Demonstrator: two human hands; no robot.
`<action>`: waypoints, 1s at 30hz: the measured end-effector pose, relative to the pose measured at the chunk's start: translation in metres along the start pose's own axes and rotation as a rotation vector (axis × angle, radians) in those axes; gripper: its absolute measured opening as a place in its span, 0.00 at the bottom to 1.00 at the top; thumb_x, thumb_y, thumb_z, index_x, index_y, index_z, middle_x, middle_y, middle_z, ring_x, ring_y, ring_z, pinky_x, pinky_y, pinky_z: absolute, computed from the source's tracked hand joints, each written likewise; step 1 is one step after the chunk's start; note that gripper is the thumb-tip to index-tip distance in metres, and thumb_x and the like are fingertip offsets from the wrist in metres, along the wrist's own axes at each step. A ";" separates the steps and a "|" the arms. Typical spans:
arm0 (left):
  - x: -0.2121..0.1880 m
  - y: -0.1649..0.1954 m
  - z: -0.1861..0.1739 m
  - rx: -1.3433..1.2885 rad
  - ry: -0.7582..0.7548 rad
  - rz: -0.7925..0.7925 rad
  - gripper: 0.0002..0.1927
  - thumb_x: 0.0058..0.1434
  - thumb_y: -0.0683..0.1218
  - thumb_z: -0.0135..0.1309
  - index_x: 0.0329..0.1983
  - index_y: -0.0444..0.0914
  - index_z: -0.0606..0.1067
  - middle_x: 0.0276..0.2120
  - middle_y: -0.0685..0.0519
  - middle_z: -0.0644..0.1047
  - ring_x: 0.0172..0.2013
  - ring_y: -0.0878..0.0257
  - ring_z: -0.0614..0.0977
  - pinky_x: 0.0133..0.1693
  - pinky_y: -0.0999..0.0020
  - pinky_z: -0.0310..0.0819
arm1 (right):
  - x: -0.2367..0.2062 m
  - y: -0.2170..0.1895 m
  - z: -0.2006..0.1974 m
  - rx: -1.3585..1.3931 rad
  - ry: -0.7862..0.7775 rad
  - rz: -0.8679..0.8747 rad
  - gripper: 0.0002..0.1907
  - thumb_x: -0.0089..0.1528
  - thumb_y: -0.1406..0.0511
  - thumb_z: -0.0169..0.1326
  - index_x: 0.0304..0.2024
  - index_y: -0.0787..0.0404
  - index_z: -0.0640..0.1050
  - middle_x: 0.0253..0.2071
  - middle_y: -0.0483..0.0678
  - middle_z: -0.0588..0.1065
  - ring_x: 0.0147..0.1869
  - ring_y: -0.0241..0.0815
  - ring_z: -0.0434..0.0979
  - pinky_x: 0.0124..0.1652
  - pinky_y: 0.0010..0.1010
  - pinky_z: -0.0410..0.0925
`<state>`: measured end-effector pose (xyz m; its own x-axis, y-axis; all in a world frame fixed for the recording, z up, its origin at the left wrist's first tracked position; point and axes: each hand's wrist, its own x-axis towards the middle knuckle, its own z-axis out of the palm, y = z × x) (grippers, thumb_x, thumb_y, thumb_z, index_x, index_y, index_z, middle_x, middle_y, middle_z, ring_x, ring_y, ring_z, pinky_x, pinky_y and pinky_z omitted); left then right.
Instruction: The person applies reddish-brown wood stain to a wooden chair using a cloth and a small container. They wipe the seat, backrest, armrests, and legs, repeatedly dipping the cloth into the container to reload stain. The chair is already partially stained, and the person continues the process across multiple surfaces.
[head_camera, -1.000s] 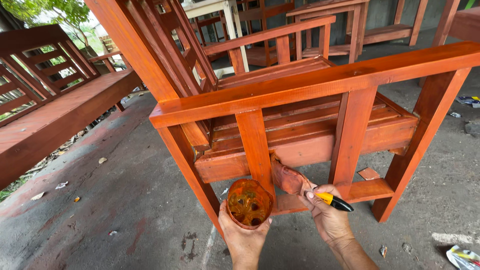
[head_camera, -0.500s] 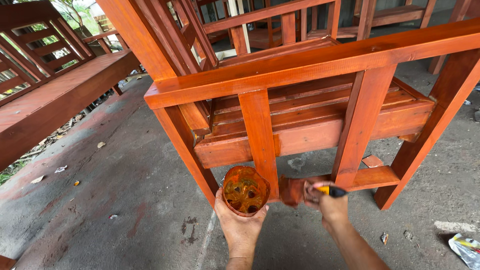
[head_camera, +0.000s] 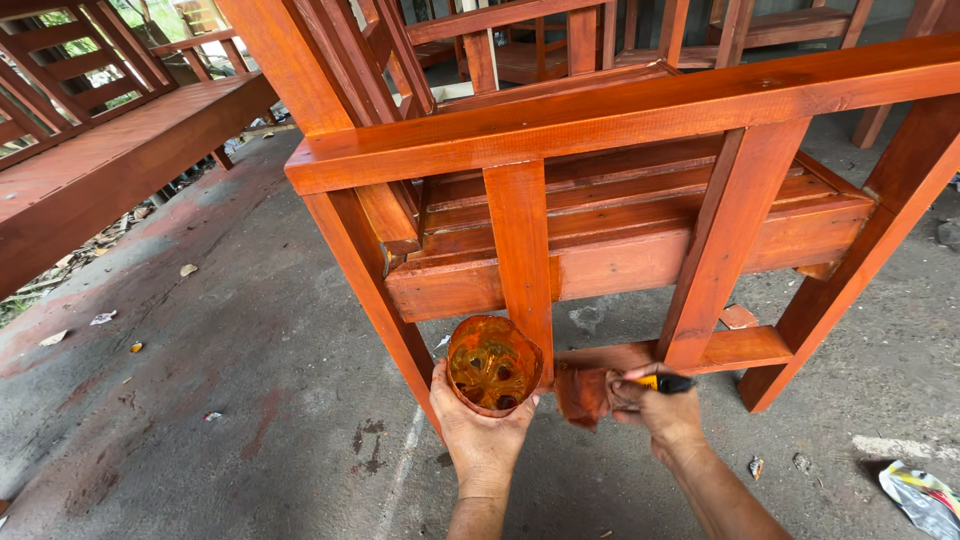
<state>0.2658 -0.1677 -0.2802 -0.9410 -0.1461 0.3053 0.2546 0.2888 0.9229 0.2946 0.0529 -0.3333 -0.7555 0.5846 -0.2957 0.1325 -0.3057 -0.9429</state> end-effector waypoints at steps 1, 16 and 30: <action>0.000 0.000 0.000 -0.036 -0.008 -0.002 0.65 0.35 0.42 0.78 0.72 0.36 0.49 0.61 0.45 0.59 0.63 0.55 0.70 0.65 0.62 0.69 | 0.004 -0.005 -0.001 0.006 0.029 -0.061 0.08 0.57 0.76 0.61 0.38 0.64 0.78 0.36 0.55 0.81 0.37 0.48 0.84 0.35 0.41 0.79; 0.005 -0.002 0.005 -0.063 0.006 -0.055 0.64 0.36 0.42 0.77 0.72 0.38 0.49 0.60 0.47 0.59 0.63 0.55 0.70 0.65 0.63 0.71 | 0.020 -0.025 0.034 -0.696 0.021 -0.426 0.07 0.57 0.63 0.68 0.32 0.55 0.81 0.37 0.43 0.83 0.41 0.36 0.84 0.41 0.27 0.77; 0.007 -0.003 -0.006 -0.063 -0.017 -0.057 0.65 0.35 0.43 0.78 0.72 0.38 0.49 0.60 0.47 0.59 0.63 0.56 0.70 0.65 0.62 0.71 | 0.005 -0.009 -0.012 -1.088 0.270 -0.986 0.09 0.53 0.68 0.61 0.35 0.48 0.79 0.40 0.50 0.79 0.47 0.57 0.81 0.42 0.47 0.75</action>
<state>0.2601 -0.1756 -0.2790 -0.9580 -0.1441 0.2479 0.2131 0.2204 0.9519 0.2977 0.0678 -0.3280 -0.7010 0.3726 0.6081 0.1456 0.9095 -0.3894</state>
